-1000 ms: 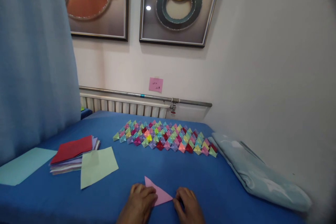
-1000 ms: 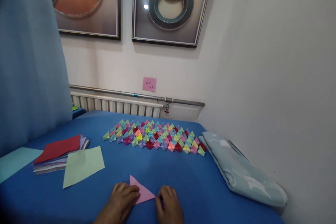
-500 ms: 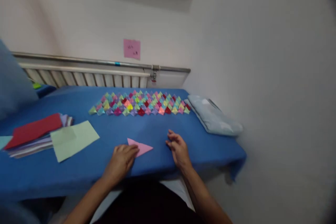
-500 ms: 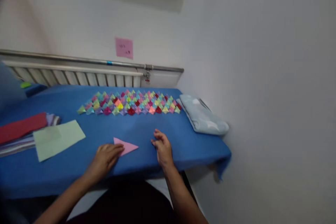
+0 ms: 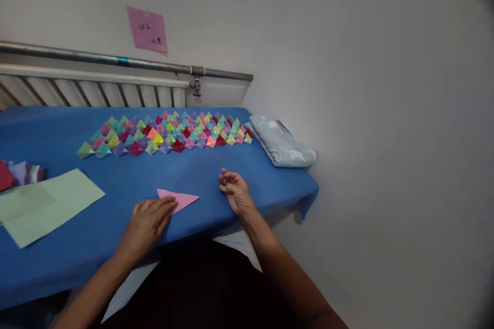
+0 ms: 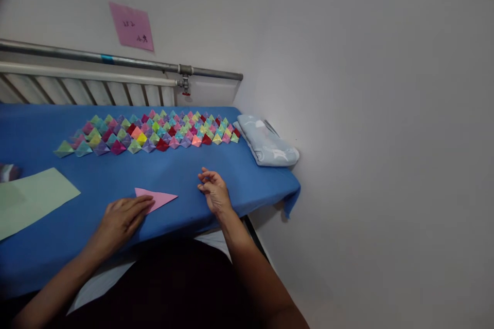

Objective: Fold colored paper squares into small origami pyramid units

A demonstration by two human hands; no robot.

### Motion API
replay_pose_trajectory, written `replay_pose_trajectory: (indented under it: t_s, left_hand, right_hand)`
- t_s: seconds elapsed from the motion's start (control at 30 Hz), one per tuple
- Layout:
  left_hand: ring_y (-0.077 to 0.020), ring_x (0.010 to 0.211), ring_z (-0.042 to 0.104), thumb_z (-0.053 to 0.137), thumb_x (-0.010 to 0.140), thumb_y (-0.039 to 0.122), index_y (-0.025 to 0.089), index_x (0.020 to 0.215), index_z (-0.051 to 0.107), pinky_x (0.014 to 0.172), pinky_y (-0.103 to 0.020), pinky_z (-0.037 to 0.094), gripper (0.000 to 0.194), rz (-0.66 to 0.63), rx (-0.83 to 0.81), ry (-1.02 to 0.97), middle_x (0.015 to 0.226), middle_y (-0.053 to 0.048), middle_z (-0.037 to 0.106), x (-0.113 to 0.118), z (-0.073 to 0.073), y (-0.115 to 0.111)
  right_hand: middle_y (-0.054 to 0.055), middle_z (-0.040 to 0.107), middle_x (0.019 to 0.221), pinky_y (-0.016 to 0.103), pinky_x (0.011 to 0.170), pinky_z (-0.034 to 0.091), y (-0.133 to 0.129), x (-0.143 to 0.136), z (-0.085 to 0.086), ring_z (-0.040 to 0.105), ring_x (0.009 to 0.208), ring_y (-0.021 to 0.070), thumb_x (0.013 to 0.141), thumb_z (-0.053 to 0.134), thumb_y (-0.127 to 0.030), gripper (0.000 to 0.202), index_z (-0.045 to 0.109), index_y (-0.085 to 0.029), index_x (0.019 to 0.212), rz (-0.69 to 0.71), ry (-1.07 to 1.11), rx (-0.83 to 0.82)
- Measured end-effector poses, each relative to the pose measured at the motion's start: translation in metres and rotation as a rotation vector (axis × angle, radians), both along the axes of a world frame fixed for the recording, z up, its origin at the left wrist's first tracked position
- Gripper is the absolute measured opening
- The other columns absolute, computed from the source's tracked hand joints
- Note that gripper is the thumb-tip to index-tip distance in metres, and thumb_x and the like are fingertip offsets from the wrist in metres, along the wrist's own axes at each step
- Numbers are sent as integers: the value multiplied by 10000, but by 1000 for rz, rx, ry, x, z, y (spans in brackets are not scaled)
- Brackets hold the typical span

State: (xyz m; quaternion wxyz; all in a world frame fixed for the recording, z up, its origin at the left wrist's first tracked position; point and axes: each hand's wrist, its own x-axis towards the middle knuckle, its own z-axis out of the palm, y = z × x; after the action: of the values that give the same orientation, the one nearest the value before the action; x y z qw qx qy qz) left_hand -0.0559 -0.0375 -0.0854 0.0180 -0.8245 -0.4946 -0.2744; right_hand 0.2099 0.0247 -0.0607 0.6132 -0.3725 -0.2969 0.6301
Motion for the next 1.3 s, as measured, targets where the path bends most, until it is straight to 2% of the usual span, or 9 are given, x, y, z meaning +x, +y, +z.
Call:
replay_pose_trajectory:
  t_s: [0.17, 0.4, 0.53, 0.77, 0.93, 1.1, 1.3]
  left_hand:
    - [-267, 997, 654, 387, 999, 315, 267, 1173, 714, 861, -433, 458, 374, 10, -13, -3, 1197, -76, 735, 0, 0, 0]
    - [-270, 997, 656, 397, 998, 329, 257, 1177, 709, 868, -431, 456, 366, 10, -5, -8, 1189, -70, 740, 0, 2, -1]
    - [-270, 990, 656, 382, 998, 331, 255, 1169, 712, 863, -433, 457, 379, 17, -9, -7, 1191, -71, 739, 0, 2, -1]
    - [-276, 1009, 653, 382, 995, 330, 249, 1177, 705, 860, -436, 454, 379, 24, -17, 10, 1196, -75, 737, -1, 1, -1]
    - [-273, 1005, 654, 379, 995, 325, 253, 1176, 705, 854, -429, 455, 380, 15, -2, 6, 1188, -72, 741, -1, 0, -1]
    - [-285, 1022, 652, 395, 988, 324, 261, 1180, 708, 859, -440, 463, 373, 25, -25, 2, 1205, -77, 733, -1, 1, -2]
    - [-280, 1012, 652, 396, 991, 320, 250, 1179, 710, 858, -432, 458, 373, 17, -7, 9, 1200, -81, 735, -1, 1, -1]
  right_hand:
    - [25, 650, 1256, 208, 623, 469, -2, 0, 2, 627, 983, 172, 491, 683, -78, 291, 636, -222, 739, 7, 6, 0]
    - [18, 677, 1204, 220, 585, 488, -4, 0, 5, 616, 781, 121, 533, 717, -106, 297, 618, -229, 785, 4, 13, -25]
    - [10, 702, 1151, 229, 581, 495, -4, 0, 7, 620, 754, 121, 534, 723, -108, 322, 600, -231, 805, 18, 13, -29]
    - [-44, 699, 765, 227, 561, 476, -4, 1, 8, 646, 680, 132, 597, 735, -163, 329, 573, -246, 872, 44, 17, -34]
    - [-34, 706, 775, 224, 550, 468, -3, 1, 9, 655, 672, 132, 628, 761, -203, 343, 573, -246, 912, 64, 17, -42]
    - [-30, 698, 777, 214, 540, 470, -5, 1, 12, 652, 652, 116, 680, 771, -306, 263, 575, -233, 840, 81, 18, -45]
    - [-38, 701, 804, 215, 542, 475, -5, 1, 12, 654, 665, 117, 670, 750, -250, 261, 584, -249, 870, 74, 11, -37]
